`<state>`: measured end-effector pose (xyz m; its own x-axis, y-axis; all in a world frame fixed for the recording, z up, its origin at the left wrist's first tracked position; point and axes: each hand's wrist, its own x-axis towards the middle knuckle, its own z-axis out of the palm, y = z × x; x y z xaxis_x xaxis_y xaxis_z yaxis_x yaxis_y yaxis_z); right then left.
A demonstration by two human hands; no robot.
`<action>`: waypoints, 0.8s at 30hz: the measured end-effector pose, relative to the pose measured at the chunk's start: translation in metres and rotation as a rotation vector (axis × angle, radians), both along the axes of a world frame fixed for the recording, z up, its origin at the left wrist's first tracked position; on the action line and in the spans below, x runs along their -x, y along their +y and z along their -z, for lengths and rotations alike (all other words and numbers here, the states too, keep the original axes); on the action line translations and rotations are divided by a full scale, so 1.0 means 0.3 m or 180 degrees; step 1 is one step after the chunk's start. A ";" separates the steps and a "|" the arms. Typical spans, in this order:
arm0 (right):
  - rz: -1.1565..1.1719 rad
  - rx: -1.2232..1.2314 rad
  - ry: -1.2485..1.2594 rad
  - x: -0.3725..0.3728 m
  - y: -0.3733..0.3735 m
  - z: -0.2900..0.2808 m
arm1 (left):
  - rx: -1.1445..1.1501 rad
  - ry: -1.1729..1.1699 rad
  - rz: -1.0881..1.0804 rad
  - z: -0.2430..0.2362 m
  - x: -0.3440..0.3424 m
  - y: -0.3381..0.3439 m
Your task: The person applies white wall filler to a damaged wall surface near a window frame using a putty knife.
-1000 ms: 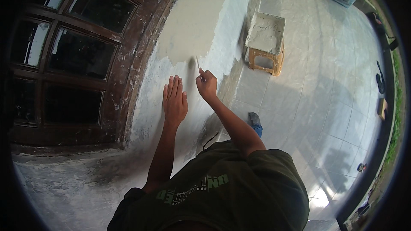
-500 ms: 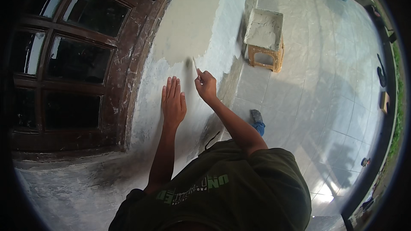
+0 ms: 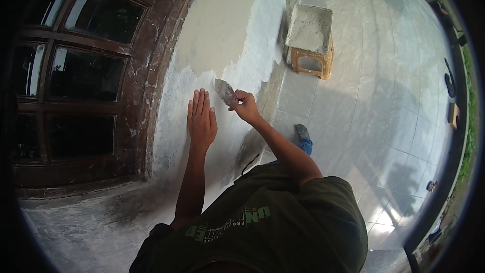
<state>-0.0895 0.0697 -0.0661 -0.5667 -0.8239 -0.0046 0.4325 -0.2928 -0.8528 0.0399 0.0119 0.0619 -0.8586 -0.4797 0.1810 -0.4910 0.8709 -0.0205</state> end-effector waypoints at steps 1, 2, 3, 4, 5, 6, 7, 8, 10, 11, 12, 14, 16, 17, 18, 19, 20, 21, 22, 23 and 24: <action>0.0022 -0.0010 -0.0335 0.047 -0.002 -0.003 | 0.0006 0.0012 -0.0016 -0.004 0.002 0.004; 0.0041 -0.0018 -0.0669 0.102 -0.007 -0.004 | -0.0003 0.0003 -0.0023 -0.001 -0.002 0.007; 0.0096 0.0010 -0.0798 0.155 -0.026 0.011 | 0.0040 -0.0002 -0.0019 -0.001 0.001 0.007; 0.0148 0.0039 -0.0929 0.199 -0.048 0.022 | 0.0084 -0.0007 -0.0018 0.000 0.001 0.005; 0.0184 0.0104 -0.1024 0.232 -0.064 0.032 | 0.0087 -0.0007 -0.0018 0.001 0.000 0.005; 0.0118 0.0112 -0.1071 0.258 -0.076 0.040 | -0.0004 0.0011 -0.0001 0.000 0.000 0.004; 0.0096 0.0063 -0.1040 0.278 -0.082 0.048 | -0.0094 0.0031 0.0015 -0.001 0.000 0.003; 0.0076 0.0015 -0.1007 0.287 -0.092 0.055 | -0.0080 0.0036 0.0003 -0.004 0.000 0.001; 0.0312 -0.0067 -0.0700 0.274 -0.107 0.048 | 0.0049 -0.0041 0.0029 -0.001 0.003 0.007; 0.0567 -0.0149 -0.0395 0.268 -0.117 0.044 | 0.0071 -0.0037 0.0035 0.001 0.005 0.005; 0.0556 -0.0151 -0.0397 0.260 -0.126 0.041 | 0.0069 -0.0039 0.0024 -0.002 0.003 0.005; 0.1269 -0.0616 0.1531 0.245 -0.150 0.034 | -0.0004 0.0005 0.0038 -0.009 0.003 0.008; 0.1347 -0.0832 0.1919 0.195 -0.165 -0.036 | -0.0023 0.0012 0.0026 -0.012 -0.003 0.007; 0.1313 -0.0655 0.2055 0.170 -0.165 -0.041 | -0.0042 0.0029 0.0041 -0.013 0.002 0.008; 0.1276 -0.0476 0.2191 0.137 -0.162 -0.039 | -0.0047 0.0028 0.0059 -0.010 0.003 0.007; 0.1171 -0.0499 0.2253 0.085 -0.153 -0.044 | -0.0037 0.0026 0.0055 -0.006 -0.002 0.004; 0.1065 -0.0521 0.2313 0.030 -0.130 -0.046 | -0.0028 0.0024 0.0049 -0.002 -0.008 0.001; 0.0848 -0.0483 0.2312 -0.005 -0.089 -0.059 | -0.0033 0.0028 0.0052 0.000 -0.008 0.000; 0.0683 -0.0481 0.2107 -0.031 -0.049 -0.084 | -0.0048 0.0035 0.0037 -0.002 -0.012 0.001; 0.0550 -0.0511 0.1841 -0.032 -0.026 -0.087 | -0.0063 0.0042 0.0019 -0.005 -0.016 0.001; 0.0444 -0.0555 0.1579 -0.017 -0.003 -0.086 | -0.0067 0.0049 0.0033 -0.008 -0.008 0.002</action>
